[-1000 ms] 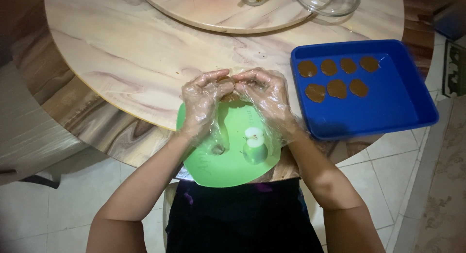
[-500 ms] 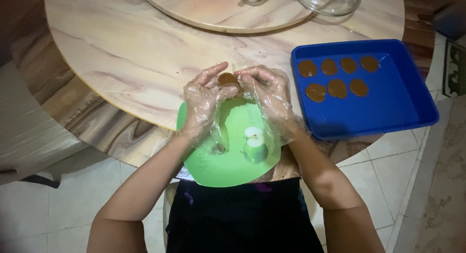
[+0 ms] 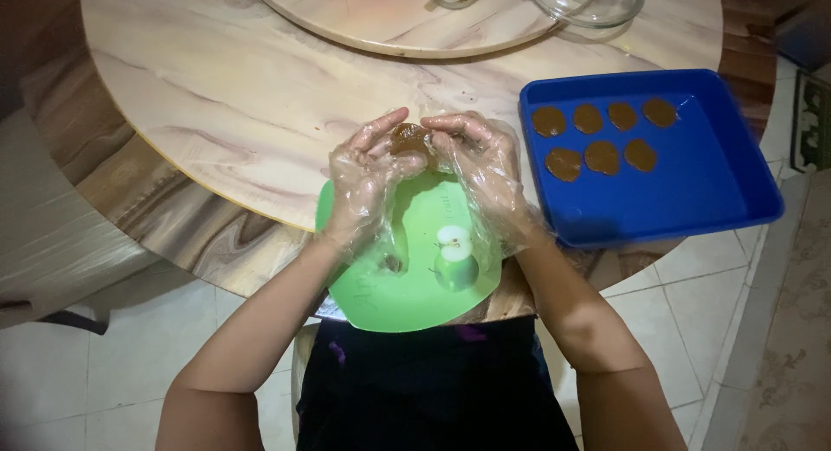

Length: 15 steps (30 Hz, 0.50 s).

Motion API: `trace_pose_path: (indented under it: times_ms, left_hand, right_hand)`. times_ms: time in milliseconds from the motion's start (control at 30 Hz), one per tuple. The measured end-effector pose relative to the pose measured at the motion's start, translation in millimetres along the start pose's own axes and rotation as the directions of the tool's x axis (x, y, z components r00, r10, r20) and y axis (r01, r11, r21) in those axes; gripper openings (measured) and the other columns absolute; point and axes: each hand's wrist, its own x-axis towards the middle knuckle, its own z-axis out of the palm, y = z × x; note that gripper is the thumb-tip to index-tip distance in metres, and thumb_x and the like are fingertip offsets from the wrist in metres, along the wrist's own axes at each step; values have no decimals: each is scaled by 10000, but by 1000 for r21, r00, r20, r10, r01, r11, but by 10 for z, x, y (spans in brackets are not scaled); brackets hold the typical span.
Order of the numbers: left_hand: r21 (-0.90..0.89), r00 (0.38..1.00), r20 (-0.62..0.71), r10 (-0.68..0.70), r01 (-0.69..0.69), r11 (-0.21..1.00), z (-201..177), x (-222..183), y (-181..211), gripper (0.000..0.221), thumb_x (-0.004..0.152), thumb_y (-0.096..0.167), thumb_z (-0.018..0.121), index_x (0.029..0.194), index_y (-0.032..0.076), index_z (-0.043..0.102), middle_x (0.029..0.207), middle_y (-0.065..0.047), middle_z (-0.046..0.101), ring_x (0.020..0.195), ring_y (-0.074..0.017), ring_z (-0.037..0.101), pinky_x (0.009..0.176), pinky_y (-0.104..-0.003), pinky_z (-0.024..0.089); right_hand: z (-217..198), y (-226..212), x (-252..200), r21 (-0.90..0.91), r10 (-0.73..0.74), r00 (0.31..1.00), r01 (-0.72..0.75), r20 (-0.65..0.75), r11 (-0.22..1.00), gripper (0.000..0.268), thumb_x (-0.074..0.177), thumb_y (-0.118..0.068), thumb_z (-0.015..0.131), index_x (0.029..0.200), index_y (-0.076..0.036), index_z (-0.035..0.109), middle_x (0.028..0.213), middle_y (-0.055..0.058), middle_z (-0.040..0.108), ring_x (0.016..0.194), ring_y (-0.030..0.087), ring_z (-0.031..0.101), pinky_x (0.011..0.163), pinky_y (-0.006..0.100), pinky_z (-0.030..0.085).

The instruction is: A person wearing plastic gloves shapes small pieces of dough into uniform balls by rolling them between their palms at a bakery workstation.

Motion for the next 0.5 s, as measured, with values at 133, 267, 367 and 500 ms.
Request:
trace_pose_path:
  times_ms: [133, 267, 367, 500]
  left_hand:
    - [59, 999, 32, 35, -37, 998, -65, 54, -45, 603, 769, 64, 891, 1304, -14, 624, 1274, -258, 591, 1017, -248, 687, 949, -437, 611]
    - [57, 996, 53, 69, -72, 996, -70, 90, -43, 672, 770, 72, 892, 1355, -2, 571, 1295, -242, 554, 1139, -365, 617, 977, -482, 577]
    - [41, 992, 95, 86, -91, 995, -34, 62, 1, 771, 761, 55, 906, 1414, 8, 497, 1233, -192, 583, 1038, -275, 676, 912, -415, 636]
    - [84, 981, 153, 120, -134, 987, -23, 58, 54, 858, 762, 75, 914, 1469, 76, 427, 1230, -138, 572, 1050, -249, 670, 937, -428, 644]
  right_hand:
    - [-11, 18, -1, -38, -14, 1000, 15, 17, 999, 212, 953, -12, 745, 1146, 75, 727, 973, 133, 641, 826, 97, 610, 685, 255, 581]
    - [-6, -32, -1, -32, 23, 1000, -22, 21, 999, 224, 942, -15, 760, 1152, 49, 720, 987, 130, 629, 881, 140, 645, 730, 267, 586]
    - [0, -35, -10, 24, 85, 996, -85, 11, 996, 207, 948, -6, 746, 1136, 66, 697, 967, 141, 628, 853, 162, 668, 724, 277, 615]
    - [-22, -60, -6, 151, 140, 988, -148, 64, 977, 292, 927, -30, 773, 1164, 89, 651, 918, 163, 618, 798, 226, 694, 689, 326, 655]
